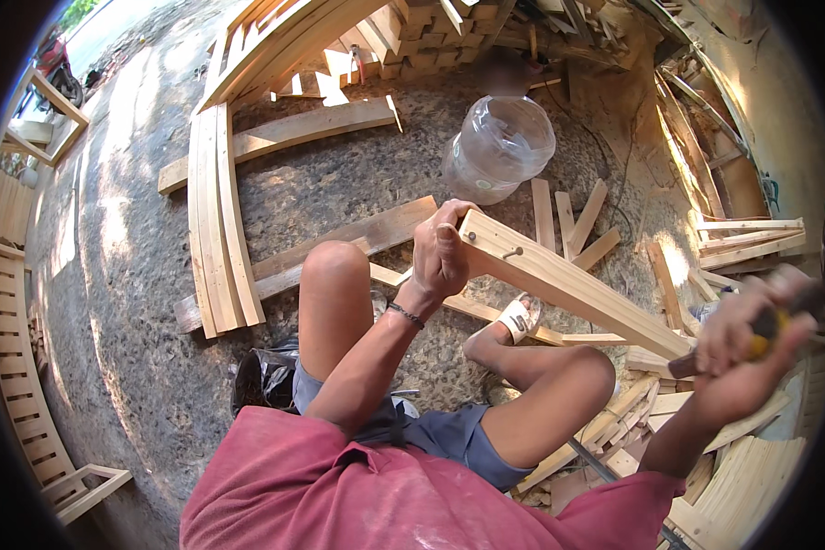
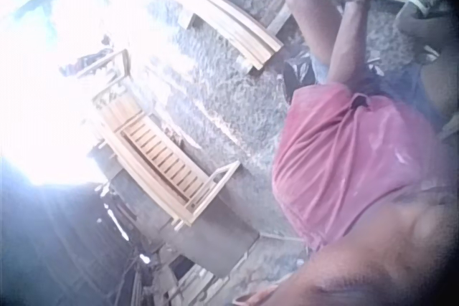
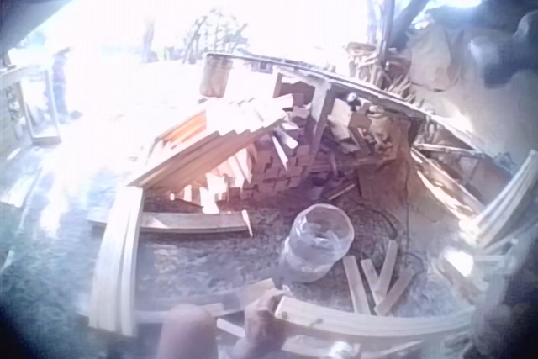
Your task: The person positions a nail on a wooden frame and hammers it in, then repeats the action with another nail.
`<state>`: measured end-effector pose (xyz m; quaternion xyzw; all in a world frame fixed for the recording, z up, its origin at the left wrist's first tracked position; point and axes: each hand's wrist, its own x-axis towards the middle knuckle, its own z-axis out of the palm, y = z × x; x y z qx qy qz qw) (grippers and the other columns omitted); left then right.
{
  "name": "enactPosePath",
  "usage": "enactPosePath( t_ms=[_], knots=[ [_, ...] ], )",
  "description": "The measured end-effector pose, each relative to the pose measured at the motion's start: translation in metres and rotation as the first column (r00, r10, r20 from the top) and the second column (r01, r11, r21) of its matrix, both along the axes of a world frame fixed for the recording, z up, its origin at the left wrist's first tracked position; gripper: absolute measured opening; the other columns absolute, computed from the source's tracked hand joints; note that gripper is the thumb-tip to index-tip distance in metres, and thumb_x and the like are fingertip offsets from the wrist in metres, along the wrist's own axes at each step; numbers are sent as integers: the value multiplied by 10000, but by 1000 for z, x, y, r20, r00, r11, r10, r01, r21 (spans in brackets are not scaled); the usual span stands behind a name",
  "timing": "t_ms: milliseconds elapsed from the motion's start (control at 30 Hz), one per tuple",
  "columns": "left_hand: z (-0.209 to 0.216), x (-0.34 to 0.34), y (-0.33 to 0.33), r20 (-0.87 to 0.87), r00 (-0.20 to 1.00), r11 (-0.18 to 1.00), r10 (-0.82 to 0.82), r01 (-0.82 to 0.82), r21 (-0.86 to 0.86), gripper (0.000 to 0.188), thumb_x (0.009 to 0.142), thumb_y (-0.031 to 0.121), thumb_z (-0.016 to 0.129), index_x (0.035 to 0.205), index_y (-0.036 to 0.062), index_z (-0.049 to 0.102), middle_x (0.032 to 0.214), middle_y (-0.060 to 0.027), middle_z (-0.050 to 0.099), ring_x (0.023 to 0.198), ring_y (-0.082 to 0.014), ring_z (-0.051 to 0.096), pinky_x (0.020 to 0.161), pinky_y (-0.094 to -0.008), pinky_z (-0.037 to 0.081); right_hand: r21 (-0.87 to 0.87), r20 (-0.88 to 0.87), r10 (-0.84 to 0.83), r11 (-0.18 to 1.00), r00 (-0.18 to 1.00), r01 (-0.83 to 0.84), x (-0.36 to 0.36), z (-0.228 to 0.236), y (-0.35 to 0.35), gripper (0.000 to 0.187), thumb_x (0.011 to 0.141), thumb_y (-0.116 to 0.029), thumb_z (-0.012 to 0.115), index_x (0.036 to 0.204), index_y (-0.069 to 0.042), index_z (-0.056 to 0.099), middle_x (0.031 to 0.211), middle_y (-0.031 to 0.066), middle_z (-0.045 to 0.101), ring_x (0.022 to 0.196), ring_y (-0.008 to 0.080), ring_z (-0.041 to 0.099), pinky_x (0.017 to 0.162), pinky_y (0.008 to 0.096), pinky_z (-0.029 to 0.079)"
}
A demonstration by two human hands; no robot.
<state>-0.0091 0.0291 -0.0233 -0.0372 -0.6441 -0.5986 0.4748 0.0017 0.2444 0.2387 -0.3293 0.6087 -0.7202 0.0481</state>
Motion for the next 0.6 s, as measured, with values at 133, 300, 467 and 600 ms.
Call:
enactPosePath(
  t_ms=[133, 300, 467, 600],
  knots=[
    [-3, 3, -6, 29, 999, 999, 37, -36, -20, 667, 1057, 482, 196, 999, -53, 591, 861, -212, 632, 754, -349, 645, 676, -387, 491, 504, -315, 213, 863, 925, -27, -8, -67, 13, 195, 988, -236, 506, 935, -48, 513, 754, 56, 522, 667, 148, 487, 669, 342, 453],
    [-15, 2, -1, 20, 998, 998, 60, -60, -10, 648, 1060, 461, 191, 984, -45, 589, 836, -204, 621, 728, -363, 631, 665, -390, 483, 816, -127, 69, 574, 989, 65, -18, -72, -8, 215, 1016, -255, 535, 983, -46, 567, 633, -24, 477, 520, 73, 435, 488, 245, 398],
    [-5, 8, -7, 37, 993, 992, 111, -109, -58, 638, 1062, 449, 192, 982, -47, 584, 838, -209, 616, 721, -365, 629, 652, -398, 481, 200, -21, -67, 977, 998, 70, -3, -29, -10, 389, 1038, -460, 428, 1064, -79, 504, 568, -29, 434, 397, 28, 322, 352, 185, 271],
    [-2, 8, -6, 46, 993, 993, 106, -103, -60, 642, 1061, 449, 188, 981, -49, 586, 823, -204, 618, 718, -363, 632, 650, -395, 485, 473, -348, 156, 881, 925, 29, -12, -79, 2, 343, 1024, -360, 472, 1098, -32, 541, 677, 29, 538, 558, 138, 513, 535, 292, 448]
  ],
)
